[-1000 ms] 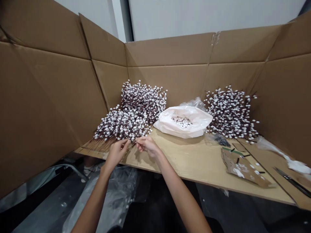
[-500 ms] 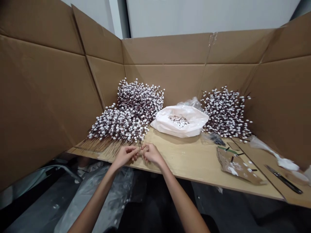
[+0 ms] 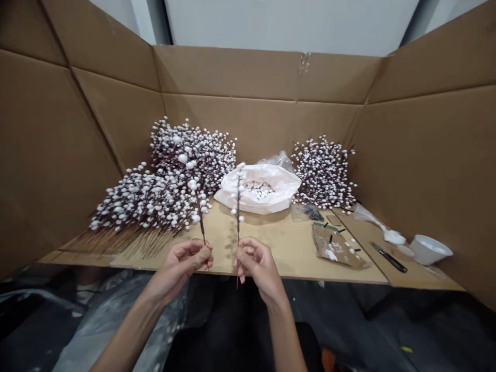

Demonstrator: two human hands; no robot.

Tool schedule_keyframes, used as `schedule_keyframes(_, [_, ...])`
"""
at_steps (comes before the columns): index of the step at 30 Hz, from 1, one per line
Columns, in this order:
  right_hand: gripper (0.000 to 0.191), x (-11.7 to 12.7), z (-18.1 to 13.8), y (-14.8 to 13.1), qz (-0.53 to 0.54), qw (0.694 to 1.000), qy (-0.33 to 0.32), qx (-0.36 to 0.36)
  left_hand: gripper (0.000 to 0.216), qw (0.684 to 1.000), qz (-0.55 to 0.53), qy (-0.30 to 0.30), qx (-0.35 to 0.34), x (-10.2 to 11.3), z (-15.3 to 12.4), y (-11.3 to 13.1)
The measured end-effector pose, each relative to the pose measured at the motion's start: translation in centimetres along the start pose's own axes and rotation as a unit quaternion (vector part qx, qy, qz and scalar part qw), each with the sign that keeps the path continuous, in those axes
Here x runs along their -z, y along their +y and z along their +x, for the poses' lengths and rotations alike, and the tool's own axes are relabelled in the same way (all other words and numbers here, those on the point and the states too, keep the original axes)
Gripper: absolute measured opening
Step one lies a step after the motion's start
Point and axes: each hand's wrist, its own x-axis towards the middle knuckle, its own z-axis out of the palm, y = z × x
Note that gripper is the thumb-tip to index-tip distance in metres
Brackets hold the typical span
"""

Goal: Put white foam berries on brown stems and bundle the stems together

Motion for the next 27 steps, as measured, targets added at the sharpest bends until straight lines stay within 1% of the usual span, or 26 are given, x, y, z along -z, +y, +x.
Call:
schedule_keyframes(2, [0.028, 0.2, -0.5, -0.4, 0.057, 0.996, 0.053, 0.047, 0.027, 1.0, -0.004, 0.016, -0.008, -1.0, 0.0, -1.0])
schedule_keyframes(3, [0.026, 0.2, -0.6, -0.4, 0.071, 0.993, 0.069, 0.068, 0.028, 1.0, -0.004, 0.015, 0.002, -1.3, 0.1, -1.5])
schedule_keyframes(4, [0.025, 0.2, -0.6, -0.5, 0.077, 0.99, 0.076, 0.085, 0.028, 1.0, -0.002, 0.007, 0.018, -1.6, 0.1, -2.0])
schedule_keyframes(6, [0.021, 0.2, -0.4, -0.4, 0.071, 0.99, 0.07, 0.102, 0.026, 0.999, 0.01, -0.021, 0.047, -1.9, 0.3, -2.8])
schedule_keyframes(8, [0.02, 0.1, -0.2, -0.3, 0.06, 0.991, 0.06, 0.102, 0.024, 0.997, 0.029, -0.052, 0.057, -2.0, 0.4, -3.3])
schedule_keyframes(10, [0.019, 0.0, 0.1, -0.2, 0.052, 0.993, 0.057, 0.092, 0.022, 0.995, 0.049, -0.068, 0.049, -2.1, 0.4, -3.5])
schedule_keyframes(14, [0.02, 0.0, 0.3, -0.4, 0.034, 0.993, 0.07, 0.083, 0.018, 0.993, 0.082, -0.076, 0.021, -2.1, 0.5, -3.4])
schedule_keyframes(17, [0.02, 0.0, 0.6, -0.6, 0.004, 0.996, 0.055, 0.074, 0.016, 0.992, 0.096, -0.083, 0.011, -2.1, 0.5, -3.3])
schedule_keyframes(23, [0.019, 0.0, 1.2, -0.6, -0.067, 0.995, 0.042, 0.069, 0.018, 0.993, 0.095, -0.071, 0.012, -1.9, 1.0, -3.6])
schedule_keyframes(27, [0.022, 0.0, 1.7, -0.1, -0.071, 0.995, 0.044, 0.058, 0.018, 0.993, 0.104, -0.054, -0.001, -1.6, 1.3, -3.8])
